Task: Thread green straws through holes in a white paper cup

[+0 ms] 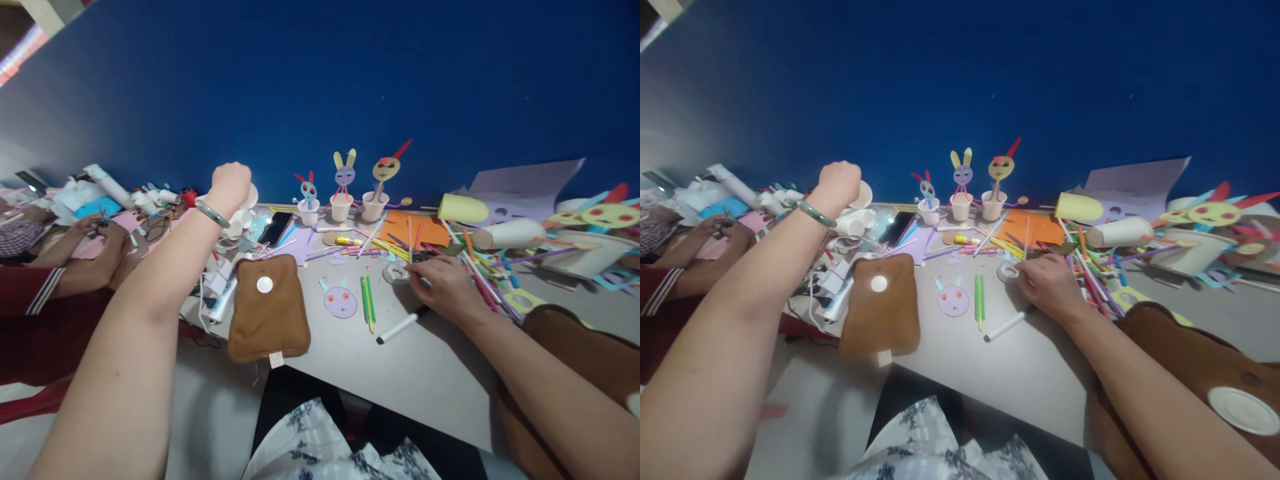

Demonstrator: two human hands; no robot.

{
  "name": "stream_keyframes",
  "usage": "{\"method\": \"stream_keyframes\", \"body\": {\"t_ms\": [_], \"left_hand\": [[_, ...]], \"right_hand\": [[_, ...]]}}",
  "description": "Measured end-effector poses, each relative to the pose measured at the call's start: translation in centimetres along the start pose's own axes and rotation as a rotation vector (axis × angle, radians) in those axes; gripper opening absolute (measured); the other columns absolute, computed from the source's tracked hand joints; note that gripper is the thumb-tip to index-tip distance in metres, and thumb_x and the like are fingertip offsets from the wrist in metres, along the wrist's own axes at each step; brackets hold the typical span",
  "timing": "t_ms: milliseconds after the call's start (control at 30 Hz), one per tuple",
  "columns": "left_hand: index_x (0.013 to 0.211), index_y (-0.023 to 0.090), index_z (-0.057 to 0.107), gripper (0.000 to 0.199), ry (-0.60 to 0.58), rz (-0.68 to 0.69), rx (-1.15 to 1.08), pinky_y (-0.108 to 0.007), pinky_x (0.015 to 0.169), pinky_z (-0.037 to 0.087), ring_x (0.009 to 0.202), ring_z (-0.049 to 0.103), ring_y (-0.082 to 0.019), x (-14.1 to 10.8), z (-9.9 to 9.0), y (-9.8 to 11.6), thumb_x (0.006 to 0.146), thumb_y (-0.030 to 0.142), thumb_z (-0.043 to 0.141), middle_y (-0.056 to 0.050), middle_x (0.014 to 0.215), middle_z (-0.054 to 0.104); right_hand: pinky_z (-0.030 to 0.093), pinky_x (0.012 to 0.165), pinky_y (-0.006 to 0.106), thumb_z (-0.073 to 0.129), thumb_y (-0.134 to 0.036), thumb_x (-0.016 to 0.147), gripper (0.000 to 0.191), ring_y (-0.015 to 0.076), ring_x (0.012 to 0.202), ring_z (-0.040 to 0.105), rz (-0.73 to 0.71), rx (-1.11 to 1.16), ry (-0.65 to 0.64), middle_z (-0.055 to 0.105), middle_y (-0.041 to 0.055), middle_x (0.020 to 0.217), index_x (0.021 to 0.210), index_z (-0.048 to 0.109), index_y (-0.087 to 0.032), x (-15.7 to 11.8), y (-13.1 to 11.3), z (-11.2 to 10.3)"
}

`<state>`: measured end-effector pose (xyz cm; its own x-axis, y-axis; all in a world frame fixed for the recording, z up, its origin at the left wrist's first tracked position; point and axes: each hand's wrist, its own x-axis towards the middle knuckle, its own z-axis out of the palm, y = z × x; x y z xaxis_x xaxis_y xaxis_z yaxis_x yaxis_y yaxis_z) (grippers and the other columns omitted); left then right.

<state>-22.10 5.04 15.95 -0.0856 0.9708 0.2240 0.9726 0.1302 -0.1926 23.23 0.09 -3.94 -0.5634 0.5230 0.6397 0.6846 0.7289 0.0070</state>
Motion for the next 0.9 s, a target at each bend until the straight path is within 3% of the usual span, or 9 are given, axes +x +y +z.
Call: {"method": "stream_keyframes", "body": {"t_ms": [100, 167, 233, 267, 367, 467, 567, 767, 900], "left_hand": [[0.103, 0.014, 0.068, 0.017, 0.34, 0.105, -0.378, -0.042, 0.096, 0.05, 0.109, 0.066, -0.03, -2.5, -1.2, 5.4, 0.088, 0.019, 0.06, -0.015, 0.099, 0.071], [0.09, 0.016, 0.066, 0.006, 0.371, 0.238, -0.821, -0.034, 0.083, 0.052, 0.091, 0.066, -0.022, -4.5, -0.5, 9.8, 0.087, 0.021, 0.063, -0.009, 0.088, 0.069], [0.082, 0.018, 0.063, 0.012, 0.162, 0.32, -1.311, -0.028, 0.065, 0.049, 0.069, 0.061, -0.015, -6.4, 1.2, 14.3, 0.084, 0.029, 0.069, -0.003, 0.074, 0.065], [0.083, 0.019, 0.063, 0.018, -0.033, 0.36, -1.513, -0.027, 0.059, 0.046, 0.062, 0.058, -0.013, -7.3, 2.2, 16.3, 0.08, 0.033, 0.073, -0.001, 0.07, 0.064], [0.087, 0.018, 0.066, 0.035, -0.423, 0.305, -1.866, -0.024, 0.05, 0.039, 0.051, 0.051, -0.01, -9.4, 5.5, 20.6, 0.062, 0.035, 0.082, 0.002, 0.064, 0.061], [0.084, 0.016, 0.066, 0.033, -0.516, 0.225, -1.927, -0.021, 0.046, 0.031, 0.048, 0.047, -0.007, -10.3, 7.8, 22.4, 0.057, 0.029, 0.079, 0.004, 0.058, 0.056], [0.083, 0.016, 0.066, 0.026, -0.503, 0.169, -1.899, -0.019, 0.048, 0.029, 0.05, 0.045, -0.006, -10.5, 9.1, 22.7, 0.06, 0.026, 0.074, 0.006, 0.058, 0.053], [0.078, 0.015, 0.064, 0.025, -0.453, 0.179, -1.889, -0.021, 0.049, 0.034, 0.052, 0.048, -0.008, -10.6, 10.0, 23.2, 0.071, 0.037, 0.074, 0.003, 0.064, 0.057], [0.081, 0.015, 0.064, 0.036, -0.585, 0.136, -2.06, -0.023, 0.057, 0.043, 0.057, 0.055, -0.011, -10.3, 10.3, 23.1, 0.083, 0.05, 0.062, -0.001, 0.064, 0.059]], "right_hand": [[0.049, 0.089, 0.042, 0.053, -0.018, 0.09, 0.021, 0.0234, 0.072, 0.069, 0.138, 0.132, -0.05, 0.077, 0.0128, 0.077, 0.084, 0.073, -0.015, 0.3, -0.6, -0.2], [0.049, 0.089, 0.043, 0.054, -0.02, 0.089, 0.018, 0.0239, 0.073, 0.068, 0.188, 0.198, -0.058, 0.076, 0.012, 0.077, 0.087, 0.072, -0.016, 0.3, -1.0, -0.2], [0.052, 0.087, 0.043, 0.055, -0.023, 0.089, 0.019, 0.024, 0.075, 0.069, 0.229, 0.235, -0.038, 0.075, 0.0098, 0.078, 0.097, 0.071, -0.017, 0.2, -1.4, -0.1], [0.053, 0.083, 0.042, 0.056, -0.026, 0.091, 0.021, 0.0235, 0.074, 0.069, 0.258, 0.259, -0.021, 0.075, 0.0084, 0.078, 0.104, 0.07, -0.017, 0.2, -1.7, -0.1], [0.058, 0.071, 0.036, 0.064, -0.038, 0.091, 0.043, 0.0198, 0.07, 0.068, 0.392, 0.491, 0.028, 0.074, 0.0052, 0.09, 0.13, 0.058, -0.022, 0.0, -2.2, -0.1], [0.059, 0.065, 0.035, 0.076, -0.044, 0.081, 0.075, 0.0172, 0.065, 0.067, 0.518, 0.776, 0.104, 0.07, 0.0066, 0.106, 0.146, 0.044, -0.026, 0.1, -2.7, -0.3], [0.061, 0.068, 0.038, 0.082, -0.046, 0.075, 0.09, 0.0151, 0.063, 0.066, 0.518, 0.783, 0.103, 0.066, 0.0101, 0.122, 0.152, 0.039, -0.029, 0.3, -3.1, -0.6], [0.057, 0.094, 0.047, 0.08, -0.044, 0.079, 0.057, 0.0309, 0.108, 0.069, 0.411, 0.641, 0.112, 0.069, 0.0116, 0.122, 0.129, 0.062, -0.025, 0.4, -3.8, -0.1], [0.058, 0.092, 0.047, 0.082, -0.047, 0.076, 0.056, 0.0303, 0.106, 0.07, 0.557, 0.82, 0.176, 0.071, 0.0102, 0.12, 0.123, 0.061, -0.025, 0.5, -3.5, 0.6]]}}
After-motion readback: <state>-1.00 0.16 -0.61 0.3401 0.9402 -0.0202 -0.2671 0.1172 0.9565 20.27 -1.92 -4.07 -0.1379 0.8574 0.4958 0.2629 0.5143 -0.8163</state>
